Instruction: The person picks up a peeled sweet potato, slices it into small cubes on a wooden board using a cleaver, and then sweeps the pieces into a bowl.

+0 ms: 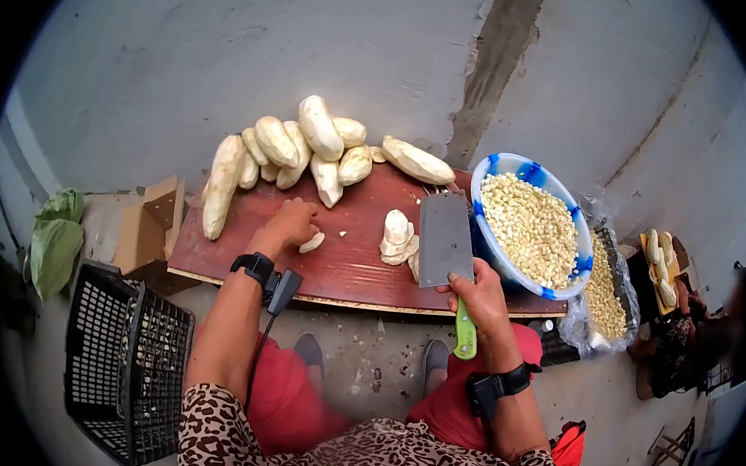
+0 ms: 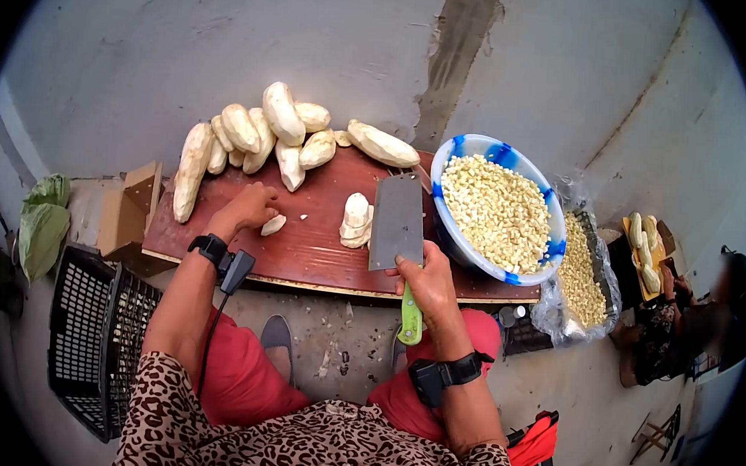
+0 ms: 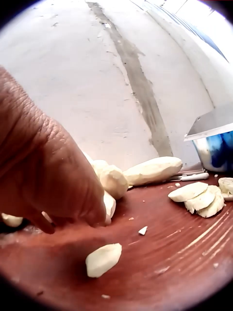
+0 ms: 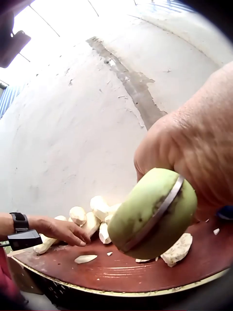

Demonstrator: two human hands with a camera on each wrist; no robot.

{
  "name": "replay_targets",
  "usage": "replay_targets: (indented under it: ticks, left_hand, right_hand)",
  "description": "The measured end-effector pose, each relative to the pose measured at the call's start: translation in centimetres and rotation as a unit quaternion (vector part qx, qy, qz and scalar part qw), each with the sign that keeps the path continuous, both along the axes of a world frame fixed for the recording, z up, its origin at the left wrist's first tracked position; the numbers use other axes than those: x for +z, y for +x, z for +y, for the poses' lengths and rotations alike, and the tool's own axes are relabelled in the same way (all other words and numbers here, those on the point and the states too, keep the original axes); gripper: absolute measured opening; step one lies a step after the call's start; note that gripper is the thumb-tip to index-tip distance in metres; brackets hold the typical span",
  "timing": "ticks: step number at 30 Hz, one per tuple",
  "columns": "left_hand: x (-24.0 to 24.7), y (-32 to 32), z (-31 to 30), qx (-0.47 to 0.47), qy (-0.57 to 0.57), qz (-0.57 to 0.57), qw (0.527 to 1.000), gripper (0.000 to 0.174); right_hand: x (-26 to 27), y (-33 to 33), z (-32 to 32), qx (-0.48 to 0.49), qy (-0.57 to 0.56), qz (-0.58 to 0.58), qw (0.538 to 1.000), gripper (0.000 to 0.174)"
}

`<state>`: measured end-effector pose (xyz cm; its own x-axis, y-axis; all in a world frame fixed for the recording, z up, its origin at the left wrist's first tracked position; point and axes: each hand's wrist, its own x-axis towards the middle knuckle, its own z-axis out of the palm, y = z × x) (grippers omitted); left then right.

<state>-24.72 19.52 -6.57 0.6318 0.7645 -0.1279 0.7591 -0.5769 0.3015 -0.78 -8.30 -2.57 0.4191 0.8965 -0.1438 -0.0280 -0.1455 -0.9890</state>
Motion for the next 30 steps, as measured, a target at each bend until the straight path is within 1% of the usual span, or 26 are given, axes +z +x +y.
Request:
replay_targets:
  ticks: [2, 4, 5, 7, 11, 13, 14, 17, 20, 23, 25, 28, 30]
  left_hand:
    - [-1.7, -0.9, 1.0, 0.007, 0.004, -0.009, 1.000, 0.039]
    - [-2.2, -1.4, 1.0, -0.014, 0.020, -0.029, 0.999, 0.037]
    - [-2.4, -1.5, 0.8, -0.004, 0.010, -0.039, 0.999, 0.037]
    - [-2.5, -1.2, 0.5, 0.014, -0.008, -0.060, 0.998, 0.036]
    - [-2.8, -0.4, 0.0, -0.005, -0.040, -0.055, 0.998, 0.034]
    - [-3.5, -0.1, 0.2, -0.018, -0.030, -0.049, 0.998, 0.034]
    - [-3.8, 0.0, 0.2, -0.025, -0.025, -0.046, 0.998, 0.034]
    - [-5.0, 0.8, 0.3, 0.012, 0.002, -0.022, 1.000, 0.030]
    - [-3.6, 2.4, -0.8, 0.045, -0.097, 0.067, 0.992, 0.024]
    - [-3.1, 3.5, -3.9, 0.088, -0.246, -0.047, 0.964, 0.019]
    - [-4.0, 4.6, -5.2, 0.042, -0.223, -0.034, 0.973, 0.020]
    - [-5.1, 4.9, -5.7, -0.010, -0.167, -0.034, 0.985, 0.026]
    - [-5.1, 4.5, -5.7, -0.040, -0.125, -0.042, 0.991, 0.032]
  right_hand:
    - [-0.6, -1.0, 0.5, 0.023, -0.018, -0.008, 1.000, 0.029]
    - [-1.1, -2.0, 0.8, 0.051, -0.039, -0.039, 0.997, 0.028]
    - [-1.7, -2.2, 1.0, 0.064, -0.059, -0.055, 0.995, 0.030]
    - [-2.5, -3.1, 1.2, 0.080, -0.059, -0.058, 0.993, 0.030]
    - [-3.6, -4.0, 1.3, 0.117, -0.079, -0.064, 0.988, 0.035]
    - [-3.6, -4.2, 1.3, 0.136, -0.083, -0.064, 0.985, 0.040]
    - [-3.6, -4.3, 1.2, 0.135, -0.084, -0.076, 0.984, 0.038]
    - [-3.6, -4.6, 1.2, 0.138, -0.090, -0.106, 0.981, 0.038]
    - [-3.9, -4.4, 1.0, 0.145, -0.094, -0.126, 0.977, 0.041]
    - [-4.1, -4.4, 0.9, 0.143, -0.099, -0.161, 0.971, 0.042]
    - [-3.6, -4.5, 0.7, 0.139, -0.120, -0.198, 0.963, 0.043]
    - [-4.2, -4.4, 0.6, 0.136, -0.105, -0.301, 0.938, 0.043]
    - [-3.3, -4.7, 0.5, 0.140, -0.102, -0.292, 0.941, 0.041]
